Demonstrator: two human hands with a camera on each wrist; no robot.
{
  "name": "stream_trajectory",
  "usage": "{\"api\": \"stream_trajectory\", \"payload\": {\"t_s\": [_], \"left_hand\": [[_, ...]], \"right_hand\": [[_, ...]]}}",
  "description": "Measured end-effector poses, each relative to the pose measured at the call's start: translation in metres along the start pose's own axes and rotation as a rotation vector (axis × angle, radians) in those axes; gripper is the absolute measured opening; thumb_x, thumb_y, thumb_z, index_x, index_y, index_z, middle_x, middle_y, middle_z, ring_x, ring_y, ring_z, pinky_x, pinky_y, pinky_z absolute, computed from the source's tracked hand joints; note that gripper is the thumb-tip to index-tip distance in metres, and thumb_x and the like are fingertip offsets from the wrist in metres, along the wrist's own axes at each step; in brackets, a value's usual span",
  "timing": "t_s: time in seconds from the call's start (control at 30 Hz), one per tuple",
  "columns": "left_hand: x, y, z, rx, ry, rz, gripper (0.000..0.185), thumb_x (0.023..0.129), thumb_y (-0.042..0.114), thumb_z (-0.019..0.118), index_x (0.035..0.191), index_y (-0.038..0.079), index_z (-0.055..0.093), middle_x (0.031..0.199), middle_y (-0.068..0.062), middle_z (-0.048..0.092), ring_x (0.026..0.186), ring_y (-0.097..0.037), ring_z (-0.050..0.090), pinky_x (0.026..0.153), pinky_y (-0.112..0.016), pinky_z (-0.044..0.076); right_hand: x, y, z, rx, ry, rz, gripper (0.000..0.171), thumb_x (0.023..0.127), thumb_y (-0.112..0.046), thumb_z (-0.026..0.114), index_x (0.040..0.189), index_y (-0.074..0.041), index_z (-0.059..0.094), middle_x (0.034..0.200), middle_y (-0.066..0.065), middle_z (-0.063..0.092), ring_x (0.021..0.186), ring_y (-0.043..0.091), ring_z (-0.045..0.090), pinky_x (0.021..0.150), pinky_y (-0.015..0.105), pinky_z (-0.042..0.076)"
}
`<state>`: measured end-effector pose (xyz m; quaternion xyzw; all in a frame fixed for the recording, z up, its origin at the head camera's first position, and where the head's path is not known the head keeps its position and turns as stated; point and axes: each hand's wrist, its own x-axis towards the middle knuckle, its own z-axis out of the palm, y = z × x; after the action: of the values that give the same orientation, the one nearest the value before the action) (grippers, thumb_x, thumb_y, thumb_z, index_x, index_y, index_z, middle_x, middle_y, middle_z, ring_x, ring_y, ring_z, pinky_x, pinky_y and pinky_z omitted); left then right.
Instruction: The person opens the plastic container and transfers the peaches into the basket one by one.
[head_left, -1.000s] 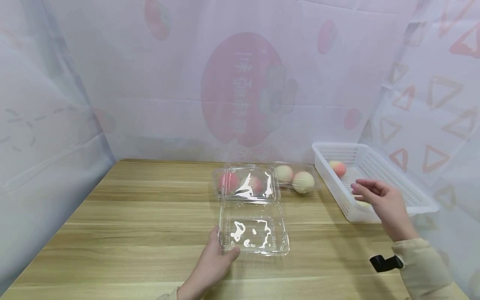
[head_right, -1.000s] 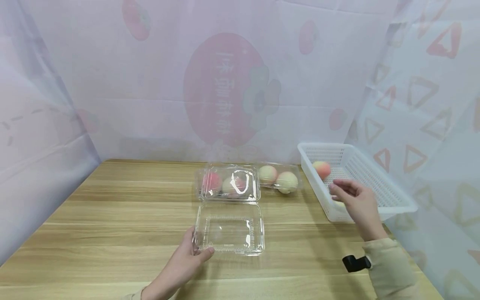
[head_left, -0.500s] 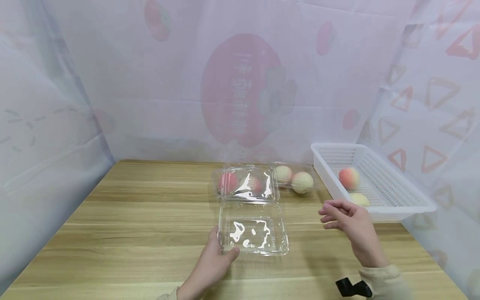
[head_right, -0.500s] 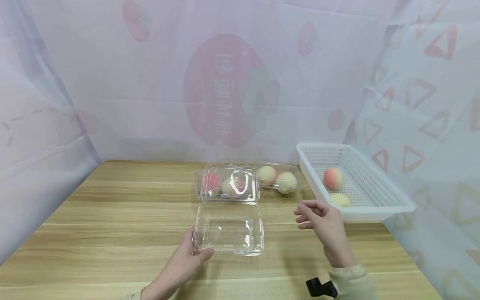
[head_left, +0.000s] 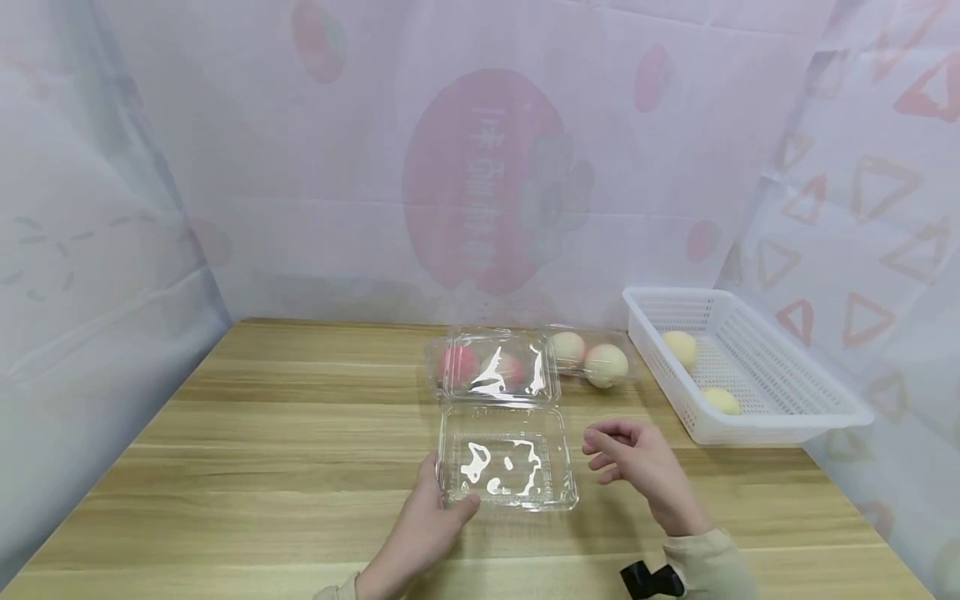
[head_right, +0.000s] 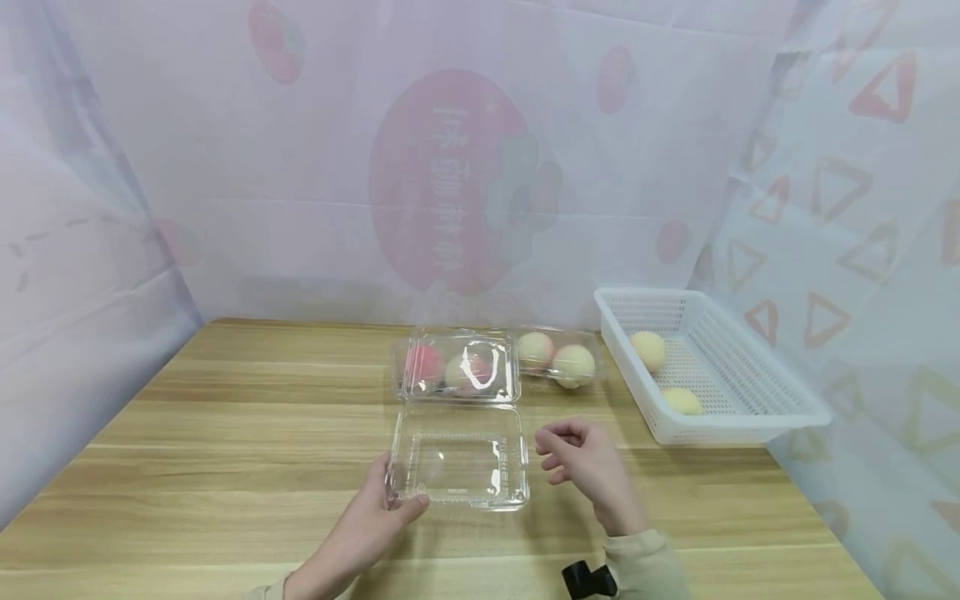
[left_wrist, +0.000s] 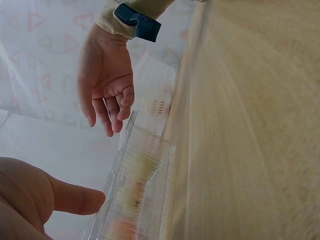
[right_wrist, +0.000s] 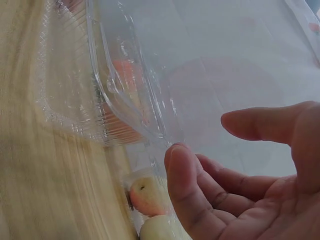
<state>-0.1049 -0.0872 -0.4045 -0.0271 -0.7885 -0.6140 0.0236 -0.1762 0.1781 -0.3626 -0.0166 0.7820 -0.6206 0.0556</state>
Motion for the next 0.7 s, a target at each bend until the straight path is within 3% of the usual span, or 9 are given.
{"api": "stream_trajectory", "payload": {"t_s": [0.27,0.7], "left_hand": [[0.0,0.0,0.0,-0.004,0.002,-0.004,0.084,0.088,0.006,0.069,0.149,-0.012,0.014,0.144,-0.037,0.036,0.132,-0.053,0.033,0.107,-0.068,0.024],[0.0,0.0,0.001,0.011,0.012,-0.012,0.085,0.088,0.006,0.069,0.148,-0.014,0.012,0.144,-0.038,0.034,0.133,-0.053,0.032,0.107,-0.067,0.023]], "right_hand": [[0.008,0.005,0.011,-0.057,-0.056,0.016,0.033,0.095,-0.015,0.065,0.115,0.011,0.061,0.093,0.017,0.066,0.079,0.027,0.064,0.064,0.035,0.059],[0.012,0.01,0.015,-0.053,-0.092,0.015,0.029,0.096,-0.009,0.061,0.112,0.015,0.06,0.087,0.015,0.066,0.075,0.025,0.065,0.063,0.034,0.059]]}}
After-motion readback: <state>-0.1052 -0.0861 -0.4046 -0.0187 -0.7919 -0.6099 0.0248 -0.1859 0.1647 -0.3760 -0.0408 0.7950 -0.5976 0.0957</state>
